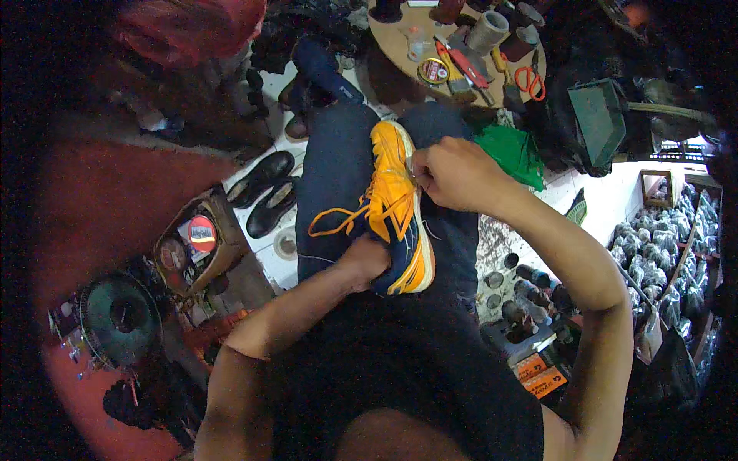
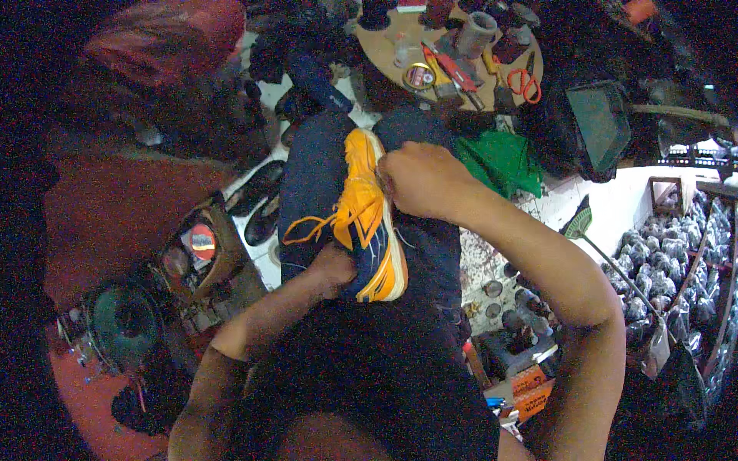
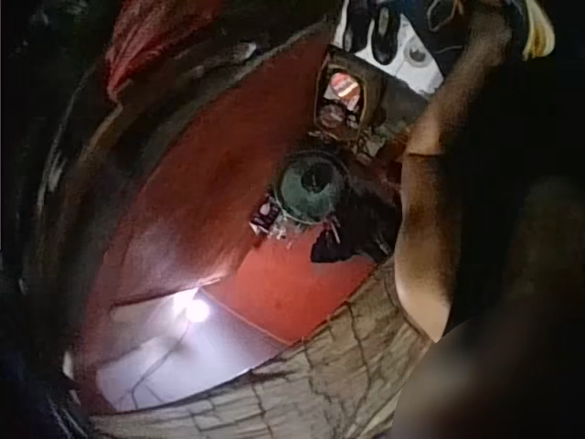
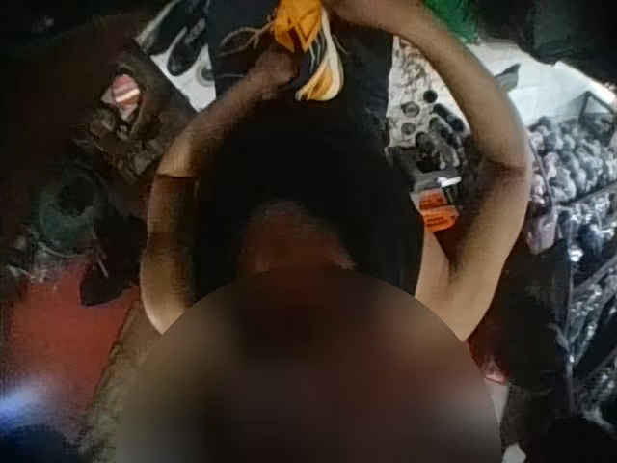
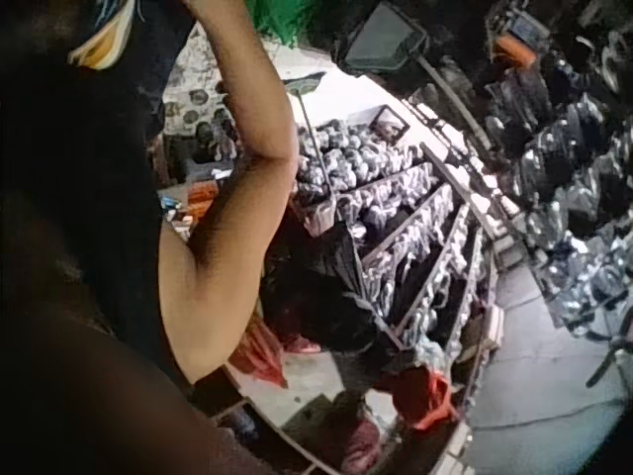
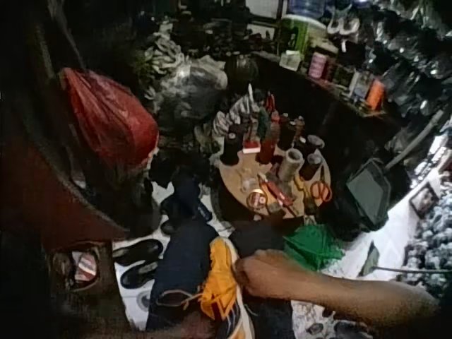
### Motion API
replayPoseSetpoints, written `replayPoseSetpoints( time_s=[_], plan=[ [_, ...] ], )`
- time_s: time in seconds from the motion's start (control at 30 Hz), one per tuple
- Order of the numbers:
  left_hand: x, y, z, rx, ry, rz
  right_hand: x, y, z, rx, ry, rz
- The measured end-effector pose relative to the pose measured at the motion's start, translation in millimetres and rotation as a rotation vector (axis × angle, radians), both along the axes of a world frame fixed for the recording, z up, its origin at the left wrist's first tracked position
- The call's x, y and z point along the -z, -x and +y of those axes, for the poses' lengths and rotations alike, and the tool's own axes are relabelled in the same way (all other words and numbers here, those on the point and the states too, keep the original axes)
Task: The person stitches the sole of a yellow and blue sneaker using a needle and thread, then cuts the thread and applies glue to the stitched area.
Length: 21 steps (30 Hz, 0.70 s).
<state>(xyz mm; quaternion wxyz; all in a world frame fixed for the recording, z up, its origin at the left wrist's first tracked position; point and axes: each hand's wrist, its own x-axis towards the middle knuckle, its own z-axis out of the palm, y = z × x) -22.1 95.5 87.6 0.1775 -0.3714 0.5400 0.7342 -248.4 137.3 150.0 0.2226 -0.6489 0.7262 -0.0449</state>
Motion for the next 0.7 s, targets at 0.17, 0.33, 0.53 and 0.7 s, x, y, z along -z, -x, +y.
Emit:
replayPoseSetpoints(
  time_s=[0.17, 0.33, 0.53, 0.7],
  plan=[
    [16.8, -1.9, -4.5, -0.598, -0.610, 0.114, -0.6, 35.2, 1.9, -0.158, 0.049, -0.224],
    [47.5, -2.0, -17.8, -0.557, -0.703, 0.330, -11.9, 44.2, -12.5, -0.277, -0.013, -0.290],
    [45.9, -3.4, -28.3, -0.409, -0.658, 0.240, -29.1, 31.1, -16.4, -0.305, -0.094, -0.043],
    [11.3, -25.0, -19.5, -0.461, -0.437, 0.182, -16.9, -6.5, 22.1, -0.161, 0.018, 0.289]
  ],
)
